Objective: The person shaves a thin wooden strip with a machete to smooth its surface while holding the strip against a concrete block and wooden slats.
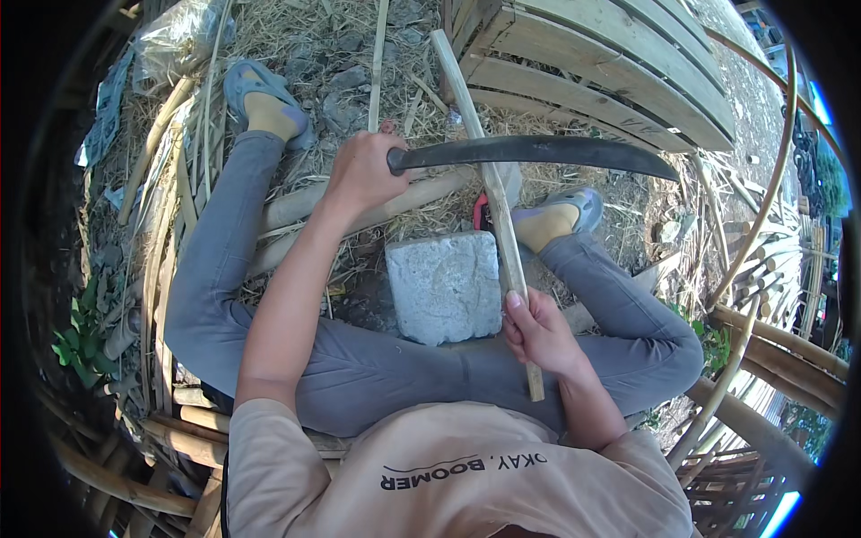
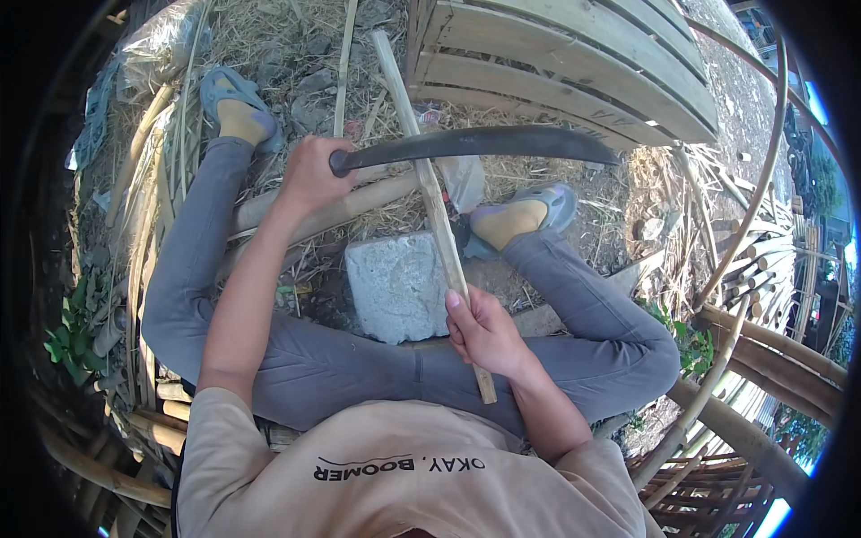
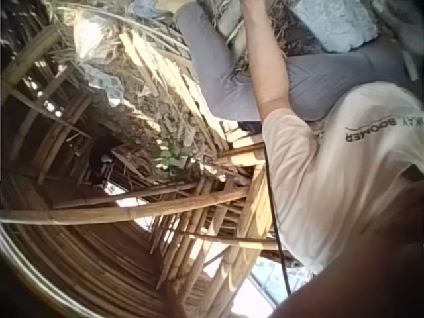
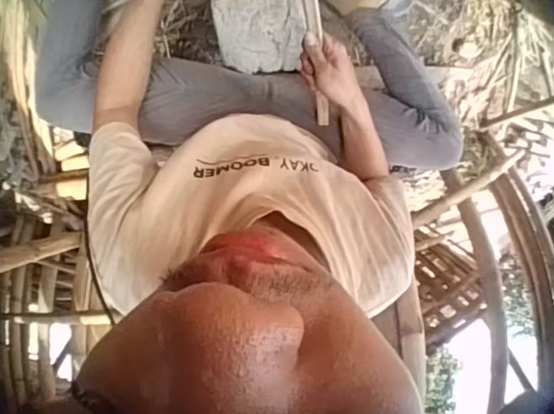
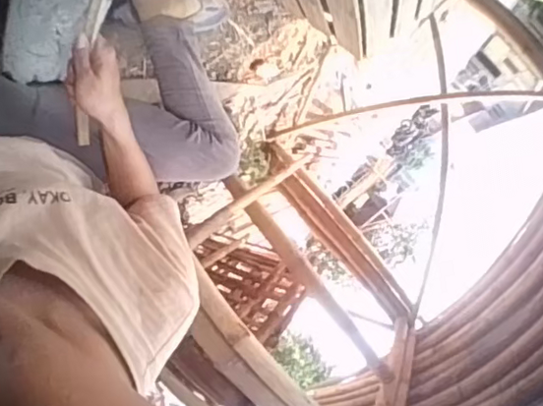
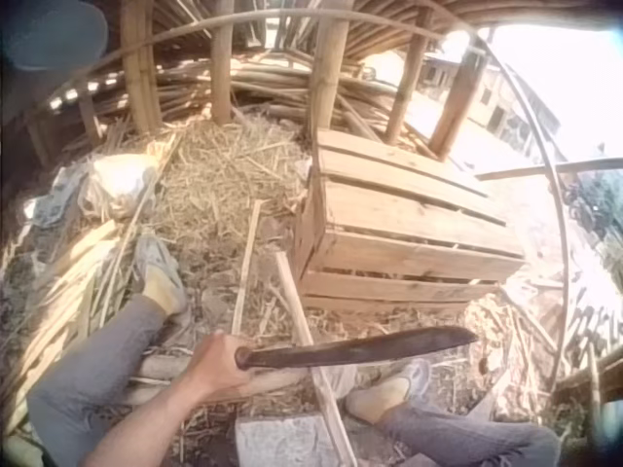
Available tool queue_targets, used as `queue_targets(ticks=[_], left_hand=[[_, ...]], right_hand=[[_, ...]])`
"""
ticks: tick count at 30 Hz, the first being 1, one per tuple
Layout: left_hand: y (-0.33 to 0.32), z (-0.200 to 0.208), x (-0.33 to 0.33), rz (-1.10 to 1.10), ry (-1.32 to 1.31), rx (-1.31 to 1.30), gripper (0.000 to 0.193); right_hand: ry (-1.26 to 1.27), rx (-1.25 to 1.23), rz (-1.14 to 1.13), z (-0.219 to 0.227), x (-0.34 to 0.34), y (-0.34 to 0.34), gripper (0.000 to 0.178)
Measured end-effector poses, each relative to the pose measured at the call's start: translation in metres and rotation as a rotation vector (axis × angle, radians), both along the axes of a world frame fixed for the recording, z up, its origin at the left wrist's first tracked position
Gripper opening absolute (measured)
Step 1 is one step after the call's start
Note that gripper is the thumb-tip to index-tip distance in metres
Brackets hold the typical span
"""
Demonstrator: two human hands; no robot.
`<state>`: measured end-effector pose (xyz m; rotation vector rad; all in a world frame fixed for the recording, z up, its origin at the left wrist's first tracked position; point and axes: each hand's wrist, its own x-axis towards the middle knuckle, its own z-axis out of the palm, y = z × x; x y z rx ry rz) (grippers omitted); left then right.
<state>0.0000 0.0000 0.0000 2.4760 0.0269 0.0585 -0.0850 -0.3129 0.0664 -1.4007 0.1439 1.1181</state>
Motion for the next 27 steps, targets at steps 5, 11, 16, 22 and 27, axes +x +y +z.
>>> queue_targets(ticks=[5,11,16,22,27], left_hand=[[0.017,0.0,0.007,0.172,-0.06,-0.03,0.016],[0.063,-0.017,0.002,0.335,-0.163,0.026,0.02],[0.043,-0.011,0.002,0.203,-0.033,-0.094,0.02],[0.001,-0.01,0.002,-0.03,0.001,0.033,0.011],[0.013,-0.014,0.003,0.049,-0.075,-0.011,0.012]], right_hand=[[-0.176,-0.07,0.138,0.005,0.0,0.0,0.034],[-0.212,-0.076,0.222,0.004,-0.009,0.006,0.034],[-0.218,-0.073,0.15,-0.008,-0.009,0.01,0.033],[-0.126,-0.106,0.038,-0.002,0.0,0.003,0.035],[-0.202,-0.124,0.11,-0.005,-0.002,-0.001,0.034]])
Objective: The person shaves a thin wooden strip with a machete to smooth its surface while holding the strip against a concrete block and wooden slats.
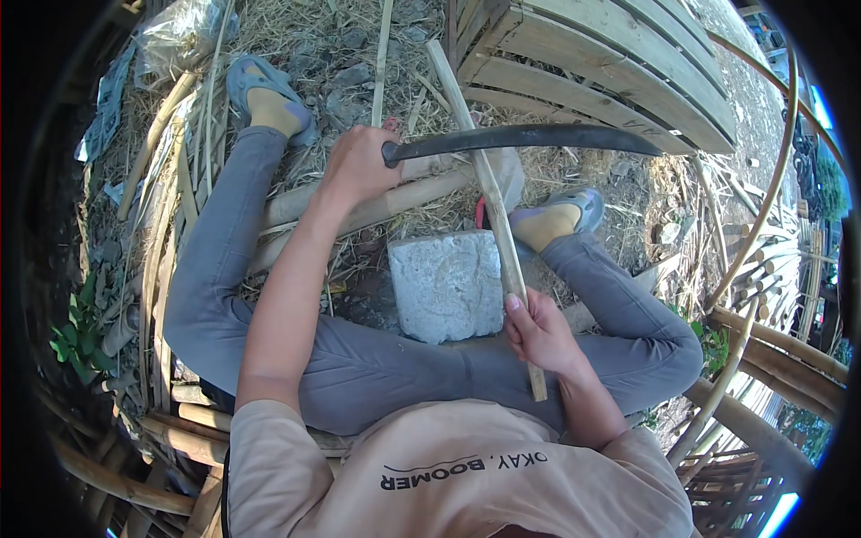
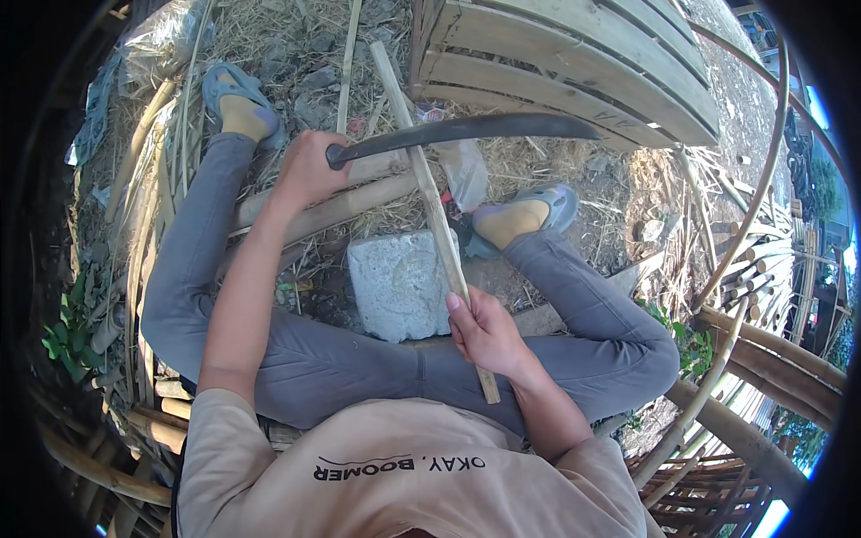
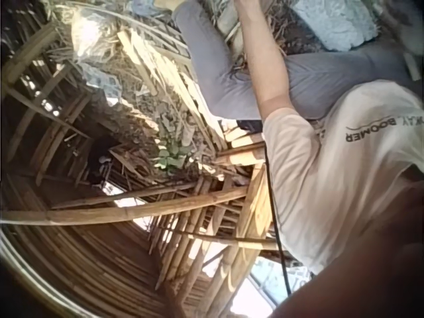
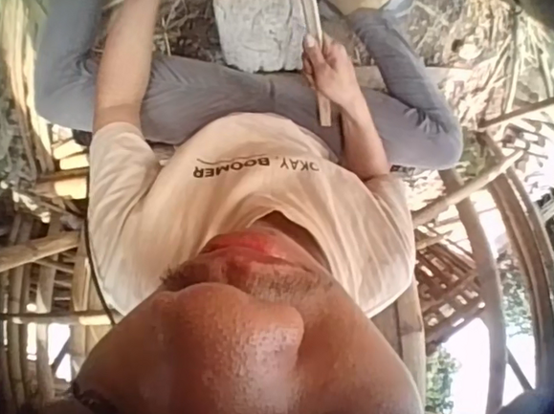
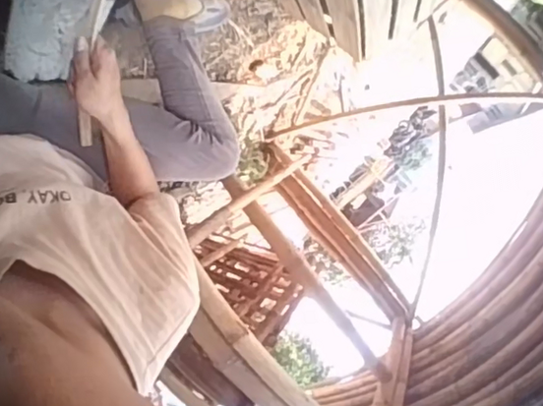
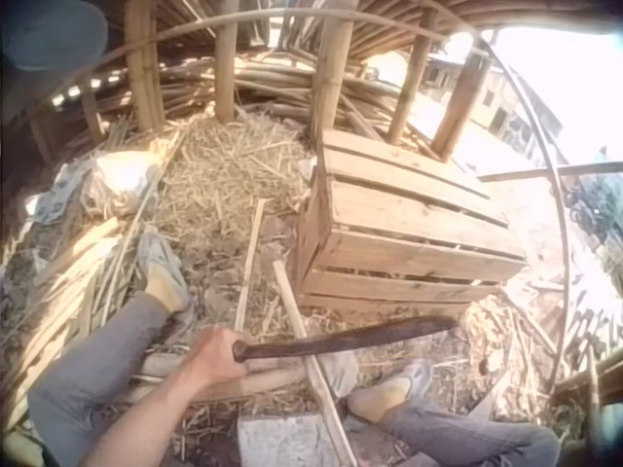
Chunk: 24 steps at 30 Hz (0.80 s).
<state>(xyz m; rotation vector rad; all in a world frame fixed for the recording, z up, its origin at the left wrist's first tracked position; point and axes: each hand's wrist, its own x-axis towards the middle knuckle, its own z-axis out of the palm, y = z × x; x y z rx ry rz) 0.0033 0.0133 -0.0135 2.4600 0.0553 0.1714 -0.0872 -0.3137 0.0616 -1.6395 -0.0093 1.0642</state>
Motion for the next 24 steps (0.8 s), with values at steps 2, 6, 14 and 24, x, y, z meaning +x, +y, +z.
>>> queue_targets(ticks=[2,6,14,24], left_hand=[[0.007,-0.002,-0.001,0.045,-0.059,-0.045,0.012],[0.017,0.006,0.0,0.086,0.042,0.032,0.014],[0.021,0.012,-0.001,0.129,-0.011,0.125,0.012],[0.063,0.003,-0.003,0.365,-0.011,0.032,0.018]], right_hand=[[-0.002,0.01,0.009,0.004,-0.001,0.0,0.032],[0.076,0.066,0.034,0.012,-0.001,0.0,0.03],[0.081,0.084,0.013,0.011,-0.002,0.001,0.027],[0.16,0.094,0.105,0.011,-0.013,0.008,0.027]])
